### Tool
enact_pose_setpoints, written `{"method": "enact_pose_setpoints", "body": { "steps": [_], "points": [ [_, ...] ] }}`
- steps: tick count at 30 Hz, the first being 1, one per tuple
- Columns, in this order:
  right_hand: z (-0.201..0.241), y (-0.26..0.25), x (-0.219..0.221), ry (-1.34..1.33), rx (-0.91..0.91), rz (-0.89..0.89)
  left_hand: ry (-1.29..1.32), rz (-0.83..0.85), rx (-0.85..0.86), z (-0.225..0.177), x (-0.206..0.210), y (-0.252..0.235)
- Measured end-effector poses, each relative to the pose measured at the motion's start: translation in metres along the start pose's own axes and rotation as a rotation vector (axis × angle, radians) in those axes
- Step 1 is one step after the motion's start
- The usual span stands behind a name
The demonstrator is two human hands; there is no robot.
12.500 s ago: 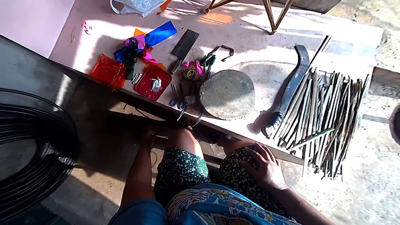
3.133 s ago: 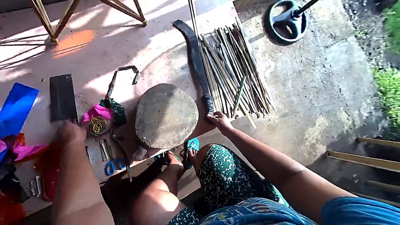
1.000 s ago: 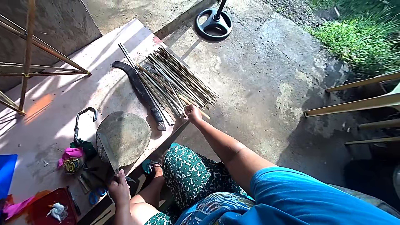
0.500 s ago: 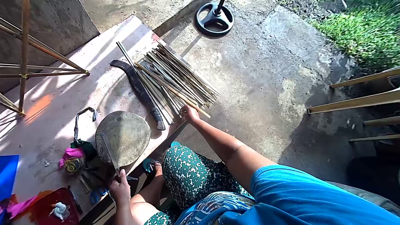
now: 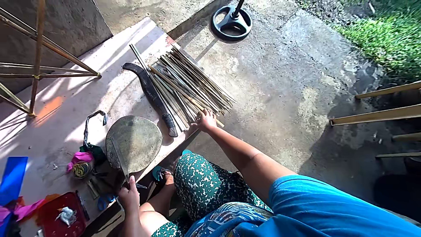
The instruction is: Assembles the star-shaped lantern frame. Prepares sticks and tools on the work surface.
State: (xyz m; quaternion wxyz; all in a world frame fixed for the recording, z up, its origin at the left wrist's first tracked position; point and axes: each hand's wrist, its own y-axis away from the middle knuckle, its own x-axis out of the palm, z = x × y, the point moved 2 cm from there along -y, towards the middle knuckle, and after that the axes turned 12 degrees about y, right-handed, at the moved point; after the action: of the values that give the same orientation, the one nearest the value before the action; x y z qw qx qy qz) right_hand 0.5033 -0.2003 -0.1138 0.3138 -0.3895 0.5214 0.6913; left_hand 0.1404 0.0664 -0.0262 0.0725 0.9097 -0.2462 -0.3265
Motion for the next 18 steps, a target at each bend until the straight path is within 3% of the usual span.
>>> {"method": "enact_pose_setpoints", "body": {
  "steps": [8, 18],
  "points": [
    [0.018, 0.005, -0.002, -0.077, 0.028, -0.04, -0.058, 0.008, 0.009, 0.0, -0.001, -0.001],
    [0.034, 0.009, 0.006, -0.146, -0.064, -0.059, -0.062, 0.02, 0.013, -0.005, 0.0, -0.001]
  ]
}}
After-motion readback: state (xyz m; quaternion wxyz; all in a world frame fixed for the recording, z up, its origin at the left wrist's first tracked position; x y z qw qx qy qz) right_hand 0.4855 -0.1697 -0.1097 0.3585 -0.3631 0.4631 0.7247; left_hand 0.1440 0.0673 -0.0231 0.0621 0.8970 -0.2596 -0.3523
